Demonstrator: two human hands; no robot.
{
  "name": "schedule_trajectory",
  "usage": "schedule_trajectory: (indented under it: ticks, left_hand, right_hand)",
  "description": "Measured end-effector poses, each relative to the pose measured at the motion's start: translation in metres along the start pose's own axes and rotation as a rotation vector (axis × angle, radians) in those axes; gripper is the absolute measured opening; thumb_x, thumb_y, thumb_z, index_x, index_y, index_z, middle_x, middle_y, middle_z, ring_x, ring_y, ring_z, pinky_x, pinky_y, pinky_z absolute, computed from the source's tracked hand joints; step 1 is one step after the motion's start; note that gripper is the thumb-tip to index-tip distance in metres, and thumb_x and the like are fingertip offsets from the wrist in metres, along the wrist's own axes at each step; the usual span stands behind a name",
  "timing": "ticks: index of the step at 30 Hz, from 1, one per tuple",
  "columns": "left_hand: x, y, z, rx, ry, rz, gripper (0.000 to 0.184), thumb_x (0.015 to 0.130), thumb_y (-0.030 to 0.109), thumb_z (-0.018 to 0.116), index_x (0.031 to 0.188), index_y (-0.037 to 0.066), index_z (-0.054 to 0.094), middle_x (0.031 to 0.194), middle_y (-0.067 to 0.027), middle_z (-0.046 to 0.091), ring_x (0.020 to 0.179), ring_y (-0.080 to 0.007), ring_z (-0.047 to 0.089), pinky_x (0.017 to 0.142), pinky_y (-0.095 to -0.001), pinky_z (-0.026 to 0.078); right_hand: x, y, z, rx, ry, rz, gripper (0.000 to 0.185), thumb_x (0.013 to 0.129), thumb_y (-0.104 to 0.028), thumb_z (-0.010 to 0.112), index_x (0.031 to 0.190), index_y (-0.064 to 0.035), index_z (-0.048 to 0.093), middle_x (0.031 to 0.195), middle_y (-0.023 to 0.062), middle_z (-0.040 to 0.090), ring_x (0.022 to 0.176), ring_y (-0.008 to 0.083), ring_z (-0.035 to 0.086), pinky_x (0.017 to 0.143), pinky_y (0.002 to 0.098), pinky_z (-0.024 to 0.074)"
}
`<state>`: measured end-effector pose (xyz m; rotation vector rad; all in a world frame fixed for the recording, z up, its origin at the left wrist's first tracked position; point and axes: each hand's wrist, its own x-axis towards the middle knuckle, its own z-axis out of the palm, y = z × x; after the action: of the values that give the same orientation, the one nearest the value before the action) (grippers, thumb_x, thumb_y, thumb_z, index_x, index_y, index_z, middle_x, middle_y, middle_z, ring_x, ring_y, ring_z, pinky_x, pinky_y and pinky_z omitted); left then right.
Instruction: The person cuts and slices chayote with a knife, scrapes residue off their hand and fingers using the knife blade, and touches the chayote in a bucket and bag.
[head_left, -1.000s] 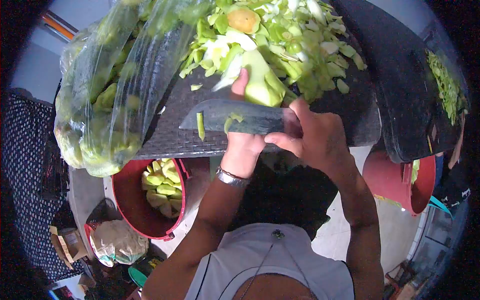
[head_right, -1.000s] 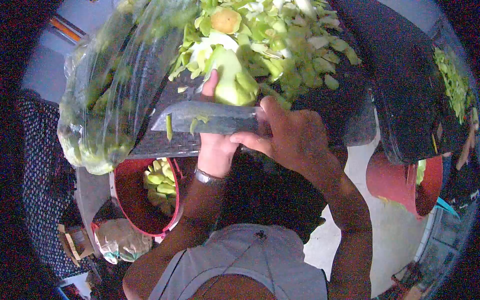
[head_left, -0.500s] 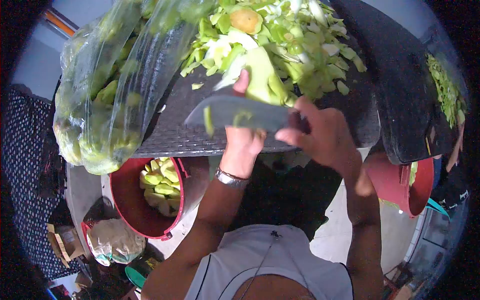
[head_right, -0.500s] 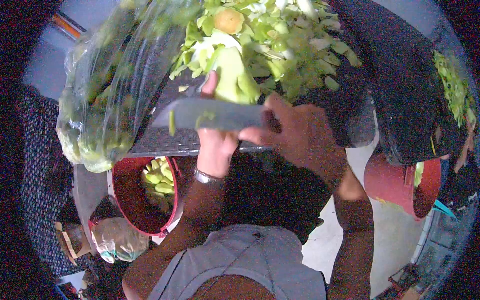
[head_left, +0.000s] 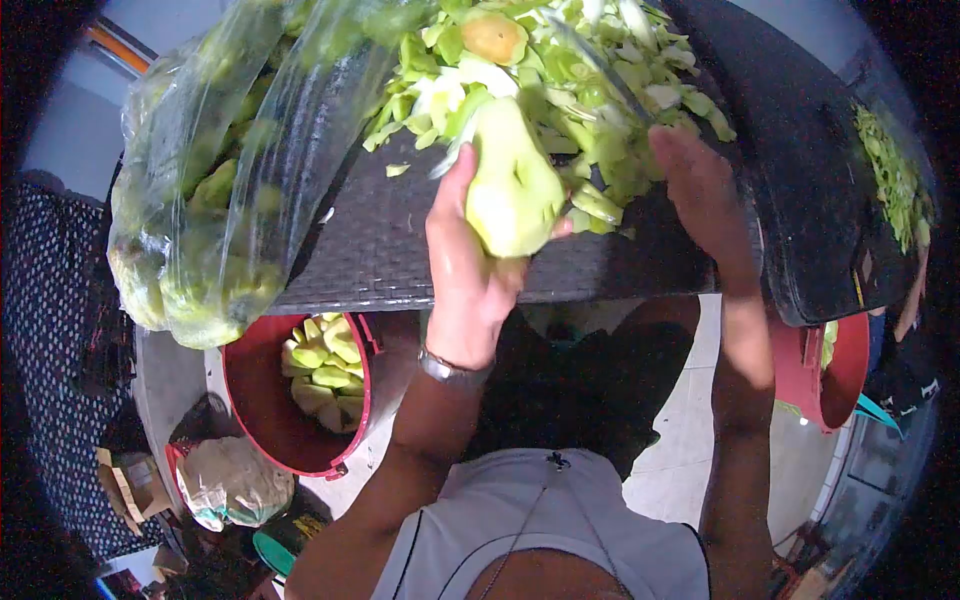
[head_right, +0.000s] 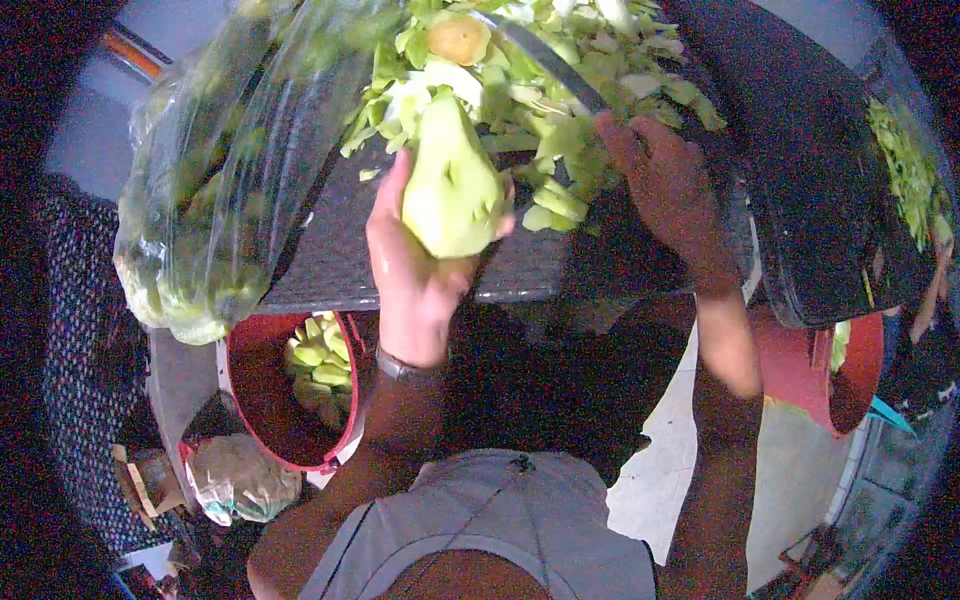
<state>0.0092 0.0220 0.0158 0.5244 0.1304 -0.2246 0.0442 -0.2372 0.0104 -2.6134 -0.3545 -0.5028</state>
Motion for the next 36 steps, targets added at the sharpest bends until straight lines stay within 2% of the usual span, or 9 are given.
schedule_trajectory:
  ticks: [2, 10, 14, 19, 20, 25, 30, 33, 36]
  left_hand:
    - [0.017, 0.0, -0.003, -0.088, 0.045, 0.013, 0.049, 0.109, 0.042, 0.043, 0.139, 0.006, 0.055, 0.125, -0.0161, 0.068, 0.11, -0.0328, 0.068, 0.095, -0.0516, 0.055]
    - [0.012, 0.0, -0.011, -0.057, -0.092, -0.107, 0.051, 0.099, 0.033, 0.061, 0.138, 0.0, 0.056, 0.123, -0.0176, 0.069, 0.107, -0.032, 0.07, 0.095, -0.0469, 0.058]
    - [0.02, -0.002, -0.019, -0.101, -0.212, -0.186, 0.051, 0.096, 0.03, 0.062, 0.136, -0.003, 0.057, 0.123, -0.0205, 0.069, 0.104, -0.032, 0.072, 0.092, -0.0456, 0.059]
    - [0.012, -0.001, -0.028, -0.131, -0.303, -0.161, 0.052, 0.098, 0.03, 0.045, 0.133, -0.007, 0.057, 0.119, -0.0249, 0.07, 0.102, -0.0421, 0.072, 0.082, -0.0547, 0.062]
    - [0.017, 0.003, -0.03, -0.107, -0.207, -0.181, 0.063, 0.097, 0.041, 0.046, 0.14, -0.005, 0.051, 0.124, -0.0259, 0.066, 0.105, -0.0514, 0.067, 0.074, -0.0596, 0.059]
    - [0.01, -0.006, -0.034, -0.136, -0.239, -0.118, 0.06, 0.101, 0.042, 0.048, 0.138, -0.004, 0.053, 0.122, -0.026, 0.067, 0.103, -0.0485, 0.069, 0.075, -0.0565, 0.062]
    - [0.009, 0.0, -0.017, 0.131, -0.276, -0.237, 0.055, 0.103, 0.043, 0.054, 0.134, -0.002, 0.057, 0.116, -0.0191, 0.071, 0.096, -0.0322, 0.074, 0.075, -0.0505, 0.065]
    - [0.008, 0.004, -0.014, 0.091, -0.312, -0.192, 0.054, 0.105, 0.044, 0.053, 0.135, 0.0, 0.058, 0.12, -0.0171, 0.07, 0.1, -0.0298, 0.073, 0.079, -0.0482, 0.064]
    - [0.021, -0.002, -0.014, 0.05, -0.025, -0.097, 0.053, 0.105, 0.047, 0.052, 0.137, 0.005, 0.058, 0.12, -0.0161, 0.071, 0.101, -0.0303, 0.073, 0.08, -0.0514, 0.062]
  right_hand:
    - [-0.004, 0.003, 0.001, 0.032, 0.005, -0.075, 0.046, 0.1, -0.049, 0.063, 0.117, -0.0071, 0.062, 0.08, 0.019, 0.068, 0.079, 0.039, 0.072, 0.072, 0.0429, 0.0535]
    - [-0.029, -0.093, -0.016, 0.312, -0.277, -0.08, 0.05, 0.09, -0.049, 0.077, 0.102, -0.0033, 0.058, 0.069, 0.0111, 0.065, 0.064, 0.0333, 0.071, 0.06, 0.0421, 0.054]
    - [-0.028, -0.085, -0.015, 0.254, -0.243, -0.172, 0.06, 0.088, -0.064, 0.071, 0.096, -0.0064, 0.056, 0.069, 0.0109, 0.067, 0.064, 0.0368, 0.071, 0.058, 0.0473, 0.0554]
    - [-0.012, -0.053, -0.017, -0.029, -0.13, -0.065, 0.06, 0.086, -0.065, 0.072, 0.098, -0.0075, 0.061, 0.071, 0.0087, 0.067, 0.064, 0.0354, 0.07, 0.061, 0.0466, 0.0555]
    - [-0.014, -0.046, -0.019, -0.058, -0.115, -0.116, 0.055, 0.085, -0.059, 0.076, 0.104, -0.0085, 0.063, 0.073, 0.011, 0.068, 0.067, 0.0351, 0.071, 0.064, 0.0462, 0.0553]
    - [-0.02, -0.067, -0.026, 0.056, -0.252, 0.003, 0.05, 0.085, -0.044, 0.081, 0.117, -0.0086, 0.067, 0.08, 0.0164, 0.07, 0.075, 0.0343, 0.071, 0.069, 0.0447, 0.0544]
    - [0.004, 0.004, 0.006, 0.015, -0.015, -0.116, 0.055, 0.095, -0.062, 0.063, 0.1, -0.0069, 0.064, 0.076, 0.0109, 0.067, 0.07, 0.0373, 0.07, 0.065, 0.0475, 0.0547]
    - [0.015, 0.011, -0.009, 0.34, -0.133, 0.264, 0.063, 0.099, -0.068, 0.053, 0.096, -0.0066, 0.063, 0.062, 0.005, 0.057, 0.051, 0.0228, 0.056, 0.051, 0.0366, 0.0449]
    - [0.015, -0.008, -0.026, 0.613, -0.319, 0.623, 0.068, 0.1, -0.074, 0.043, 0.092, -0.0089, 0.06, 0.054, -0.0013, 0.046, 0.041, 0.0096, 0.041, 0.041, 0.0271, 0.0328]
